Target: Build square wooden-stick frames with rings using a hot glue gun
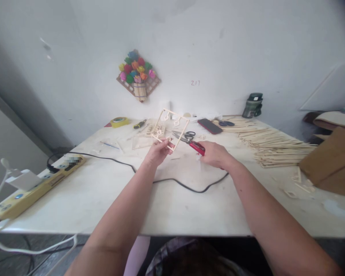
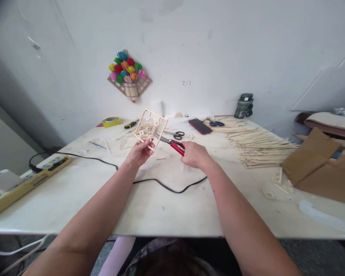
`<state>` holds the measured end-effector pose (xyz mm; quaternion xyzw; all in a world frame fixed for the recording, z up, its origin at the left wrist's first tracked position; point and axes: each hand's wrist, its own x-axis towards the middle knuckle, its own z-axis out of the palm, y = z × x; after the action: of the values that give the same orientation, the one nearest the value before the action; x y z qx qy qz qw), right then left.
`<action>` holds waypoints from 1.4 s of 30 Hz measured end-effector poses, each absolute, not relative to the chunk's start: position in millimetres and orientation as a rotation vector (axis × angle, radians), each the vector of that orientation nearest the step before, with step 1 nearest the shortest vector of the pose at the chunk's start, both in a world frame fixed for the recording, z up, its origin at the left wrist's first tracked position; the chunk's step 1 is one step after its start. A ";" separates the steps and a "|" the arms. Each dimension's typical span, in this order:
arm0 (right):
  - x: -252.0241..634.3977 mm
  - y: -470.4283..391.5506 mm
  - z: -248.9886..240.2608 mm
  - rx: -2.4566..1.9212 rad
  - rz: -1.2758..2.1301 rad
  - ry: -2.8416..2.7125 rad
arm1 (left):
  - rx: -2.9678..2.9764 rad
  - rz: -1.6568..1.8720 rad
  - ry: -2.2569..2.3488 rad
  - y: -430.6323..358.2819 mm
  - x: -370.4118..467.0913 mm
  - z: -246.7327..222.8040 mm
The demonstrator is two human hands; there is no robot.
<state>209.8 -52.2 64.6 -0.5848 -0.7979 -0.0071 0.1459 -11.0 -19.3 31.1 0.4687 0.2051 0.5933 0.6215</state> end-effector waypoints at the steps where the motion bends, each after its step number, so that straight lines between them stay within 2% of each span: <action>1: 210.5 -52.6 66.3 -1.716 -0.028 -2.261 | 1.081 1.386 0.480 -18.9 -10.9 31.7; 9: 212.7 -58.8 73.0 -1.780 -0.061 -2.080 | 1.162 1.635 0.688 -13.8 -10.9 35.1; 26: 177.3 -72.8 61.9 -1.854 -0.278 -2.082 | 1.370 1.620 0.762 -20.3 -3.2 32.6; 42: 168.8 -74.2 58.9 -1.929 -0.230 -2.005 | 1.363 1.738 0.794 -17.8 7.4 30.2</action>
<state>168.8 -74.2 58.9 -0.6805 -0.7071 -0.0812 0.1740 7.4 -17.8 30.2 0.5354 0.3120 0.6828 0.3872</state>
